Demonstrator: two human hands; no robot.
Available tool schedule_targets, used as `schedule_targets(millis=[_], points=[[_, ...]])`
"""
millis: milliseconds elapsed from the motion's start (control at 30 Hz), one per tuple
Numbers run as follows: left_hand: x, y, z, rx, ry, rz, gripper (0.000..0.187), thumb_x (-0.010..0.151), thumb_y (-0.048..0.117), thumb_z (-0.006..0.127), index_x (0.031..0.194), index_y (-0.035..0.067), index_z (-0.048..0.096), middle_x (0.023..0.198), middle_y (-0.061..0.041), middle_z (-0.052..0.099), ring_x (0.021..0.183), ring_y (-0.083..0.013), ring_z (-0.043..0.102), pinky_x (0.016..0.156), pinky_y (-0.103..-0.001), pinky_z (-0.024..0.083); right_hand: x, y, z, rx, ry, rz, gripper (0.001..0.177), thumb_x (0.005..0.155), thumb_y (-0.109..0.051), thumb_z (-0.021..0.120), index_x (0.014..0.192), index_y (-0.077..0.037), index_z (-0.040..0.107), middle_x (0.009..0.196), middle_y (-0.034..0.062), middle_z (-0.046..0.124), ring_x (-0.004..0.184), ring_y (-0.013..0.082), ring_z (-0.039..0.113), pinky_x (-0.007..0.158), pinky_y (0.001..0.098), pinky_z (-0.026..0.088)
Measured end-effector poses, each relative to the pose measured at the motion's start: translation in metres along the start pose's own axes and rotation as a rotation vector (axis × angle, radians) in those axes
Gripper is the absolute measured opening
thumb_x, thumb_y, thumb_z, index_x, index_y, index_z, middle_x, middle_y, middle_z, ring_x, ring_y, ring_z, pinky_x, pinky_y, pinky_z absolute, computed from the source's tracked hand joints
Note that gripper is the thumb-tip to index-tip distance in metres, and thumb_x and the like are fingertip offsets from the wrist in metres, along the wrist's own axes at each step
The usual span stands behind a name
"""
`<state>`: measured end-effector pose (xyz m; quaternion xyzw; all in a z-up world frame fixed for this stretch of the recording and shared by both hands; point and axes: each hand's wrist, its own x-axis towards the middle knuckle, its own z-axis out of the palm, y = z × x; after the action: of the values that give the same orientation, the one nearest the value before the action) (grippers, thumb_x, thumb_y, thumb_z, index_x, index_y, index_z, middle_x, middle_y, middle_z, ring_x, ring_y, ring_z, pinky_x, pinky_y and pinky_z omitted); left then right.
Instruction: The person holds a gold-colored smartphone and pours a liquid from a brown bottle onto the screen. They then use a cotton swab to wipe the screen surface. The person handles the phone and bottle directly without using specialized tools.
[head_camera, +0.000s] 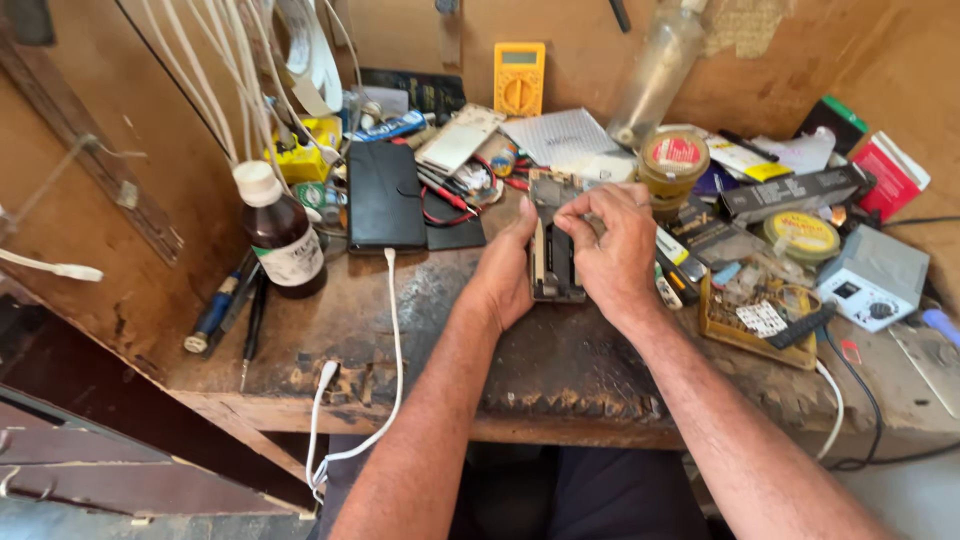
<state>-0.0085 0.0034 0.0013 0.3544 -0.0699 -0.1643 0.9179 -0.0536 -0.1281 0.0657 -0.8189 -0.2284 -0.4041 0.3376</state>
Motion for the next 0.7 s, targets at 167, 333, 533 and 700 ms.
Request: schedule_targets(millis=[167, 333, 533, 700], points=[[-0.005, 0.005, 0.004, -0.019, 0.0, 0.011, 0.051, 0.109, 0.047, 0.038, 0.129, 0.006, 0.06, 0.108, -0.009, 0.071, 0.091, -0.021, 0.072, 0.079, -0.039, 0.062, 0.004, -0.002, -0.003, 0.003, -0.006, 0.028, 0.012, 0.078, -0.004, 0.083, 0.085, -0.006, 0.073, 0.088, 0.0068, 0.071, 0.098, 0.028, 0.058, 0.089, 0.0408, 0.047], [-0.004, 0.004, 0.005, 0.006, 0.035, 0.024, 0.049, 0.109, 0.046, 0.039, 0.13, 0.006, 0.059, 0.11, -0.009, 0.071, 0.093, -0.0207, 0.071, 0.08, -0.039, 0.061, 0.007, -0.005, -0.009, -0.024, -0.045, 0.048, 0.013, 0.076, -0.005, 0.085, 0.083, -0.006, 0.074, 0.086, 0.0064, 0.07, 0.099, 0.0277, 0.057, 0.089, 0.0409, 0.046], [-0.002, 0.003, 0.001, -0.03, -0.01, 0.007, 0.054, 0.11, 0.047, 0.036, 0.132, 0.003, 0.058, 0.114, -0.012, 0.071, 0.097, -0.023, 0.073, 0.083, -0.04, 0.062, 0.006, -0.007, -0.015, -0.046, -0.001, 0.016, 0.014, 0.077, -0.006, 0.086, 0.084, -0.007, 0.075, 0.089, 0.0061, 0.071, 0.101, 0.0264, 0.057, 0.091, 0.0409, 0.047], [-0.007, 0.006, 0.004, 0.02, -0.063, 0.008, 0.059, 0.109, 0.05, 0.031, 0.133, 0.001, 0.056, 0.112, -0.015, 0.071, 0.095, -0.0262, 0.073, 0.083, -0.043, 0.062, 0.003, -0.01, -0.022, 0.146, -0.054, 0.234, 0.01, 0.081, -0.002, 0.082, 0.086, -0.006, 0.074, 0.092, 0.0061, 0.065, 0.1, 0.0199, 0.057, 0.056, 0.0307, 0.056]])
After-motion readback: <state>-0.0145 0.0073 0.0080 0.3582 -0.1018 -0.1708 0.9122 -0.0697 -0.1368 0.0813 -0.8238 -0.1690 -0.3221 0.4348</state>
